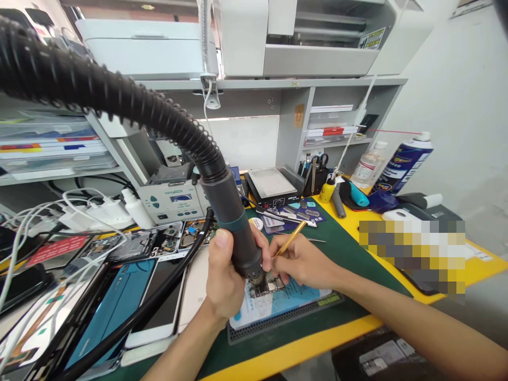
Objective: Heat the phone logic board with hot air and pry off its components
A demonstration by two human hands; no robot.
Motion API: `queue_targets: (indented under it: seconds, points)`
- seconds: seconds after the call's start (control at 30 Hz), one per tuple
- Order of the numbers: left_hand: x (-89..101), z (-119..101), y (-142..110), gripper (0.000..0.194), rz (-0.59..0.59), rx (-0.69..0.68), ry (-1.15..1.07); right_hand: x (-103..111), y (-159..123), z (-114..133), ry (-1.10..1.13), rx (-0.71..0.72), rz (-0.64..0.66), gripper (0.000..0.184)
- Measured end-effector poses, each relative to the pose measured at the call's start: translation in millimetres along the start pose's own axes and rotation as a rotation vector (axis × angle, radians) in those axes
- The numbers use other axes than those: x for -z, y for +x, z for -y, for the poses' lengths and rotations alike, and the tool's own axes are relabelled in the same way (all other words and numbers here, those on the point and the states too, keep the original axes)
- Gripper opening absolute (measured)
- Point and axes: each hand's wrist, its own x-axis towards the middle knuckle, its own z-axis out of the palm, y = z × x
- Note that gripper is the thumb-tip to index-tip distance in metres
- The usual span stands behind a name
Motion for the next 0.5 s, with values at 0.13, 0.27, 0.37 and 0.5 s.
queue_targets:
  seconds: [0.13,0.27,0.37,0.5]
  points:
    - [-0.4,0.0,-0.1,0.065,-0.005,0.000,-0.007,-1.1,-0.2,2.5,-0.013,-0.005,-0.004,0.004]
    - [-0.4,0.1,-0.2,0.065,0.000,0.006,-0.010,-1.8,-0.5,3.7,-0.022,-0.006,-0.006,0.003]
    - [-0.5,0.2,-0.3,0.065,0.001,0.005,-0.009,-2.0,-0.8,4.2,-0.017,-0.012,-0.009,0.004]
    - [-0.9,-0.2,-0.2,0.065,-0.002,-0.004,0.004,-1.8,-1.2,4.2,-0.003,-0.022,-0.014,0.005]
